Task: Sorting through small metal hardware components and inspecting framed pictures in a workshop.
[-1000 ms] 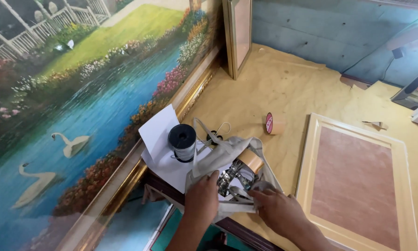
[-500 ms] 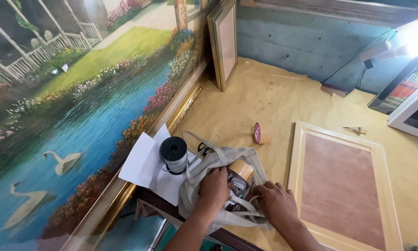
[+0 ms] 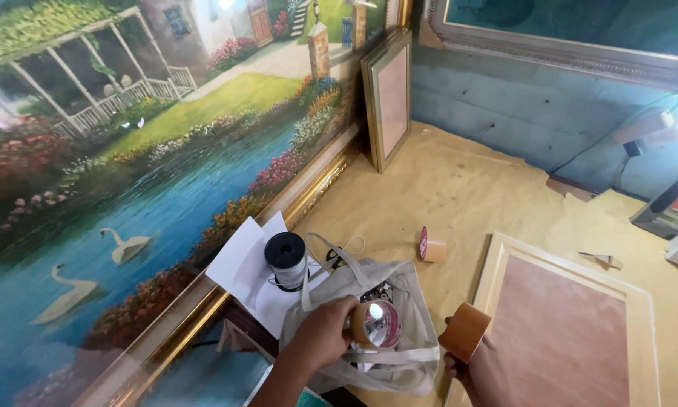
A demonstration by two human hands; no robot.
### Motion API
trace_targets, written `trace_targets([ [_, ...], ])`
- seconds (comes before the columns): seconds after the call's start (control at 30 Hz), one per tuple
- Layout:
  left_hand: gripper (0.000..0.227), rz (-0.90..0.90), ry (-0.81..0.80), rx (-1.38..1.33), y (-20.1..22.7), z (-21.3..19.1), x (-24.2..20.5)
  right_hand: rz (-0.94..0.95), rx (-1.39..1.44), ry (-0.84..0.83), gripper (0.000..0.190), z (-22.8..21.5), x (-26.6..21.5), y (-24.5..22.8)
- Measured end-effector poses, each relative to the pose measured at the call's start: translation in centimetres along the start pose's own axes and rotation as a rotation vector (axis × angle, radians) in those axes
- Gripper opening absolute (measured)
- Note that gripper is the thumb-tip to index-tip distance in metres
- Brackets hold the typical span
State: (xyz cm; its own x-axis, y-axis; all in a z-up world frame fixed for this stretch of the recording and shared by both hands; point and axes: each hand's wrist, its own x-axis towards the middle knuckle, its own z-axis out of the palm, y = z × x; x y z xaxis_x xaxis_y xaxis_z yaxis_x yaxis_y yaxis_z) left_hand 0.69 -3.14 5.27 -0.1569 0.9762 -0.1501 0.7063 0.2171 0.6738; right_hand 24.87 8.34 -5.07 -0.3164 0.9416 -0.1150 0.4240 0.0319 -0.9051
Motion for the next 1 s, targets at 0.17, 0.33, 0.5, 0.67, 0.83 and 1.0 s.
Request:
trace_targets([
  [0.17,0.049,0.049,0.087,0.056,0.6,0.6,0.3,0.223,0.823,-0.176,0.038,0.7,-1.5,-4.7],
  [0.33,0.044,0.247,0.116,0.12,2.4,1.9,-0.5,0.179,0.947,-0.261,0.015,1.7,-3.2,-9.2],
  [0.5,0.036,0.137,0.23,0.067,4.2,0.7,-2.1,0.042,1.115,-0.264,0.03,1.3,-0.6,-2.8],
  [0.67,0.022,0.078,0.443,-0.464,3.8,-0.7,-2.1,0.145,1.279,-0.049,0.014,0.0,3.3,1.4],
  [0.83,0.034,0.016,0.591,-0.656,2.9,-3.1,-0.2,0.231,0.848,-0.024,0.045,-1.6,1.8,-8.4],
  [1.0,0.016,-0.013,0.625,-0.482,-0.1,-3.7,5.8,0.219,0.889,-0.061,0.046,-0.1,5.2,-11.0],
])
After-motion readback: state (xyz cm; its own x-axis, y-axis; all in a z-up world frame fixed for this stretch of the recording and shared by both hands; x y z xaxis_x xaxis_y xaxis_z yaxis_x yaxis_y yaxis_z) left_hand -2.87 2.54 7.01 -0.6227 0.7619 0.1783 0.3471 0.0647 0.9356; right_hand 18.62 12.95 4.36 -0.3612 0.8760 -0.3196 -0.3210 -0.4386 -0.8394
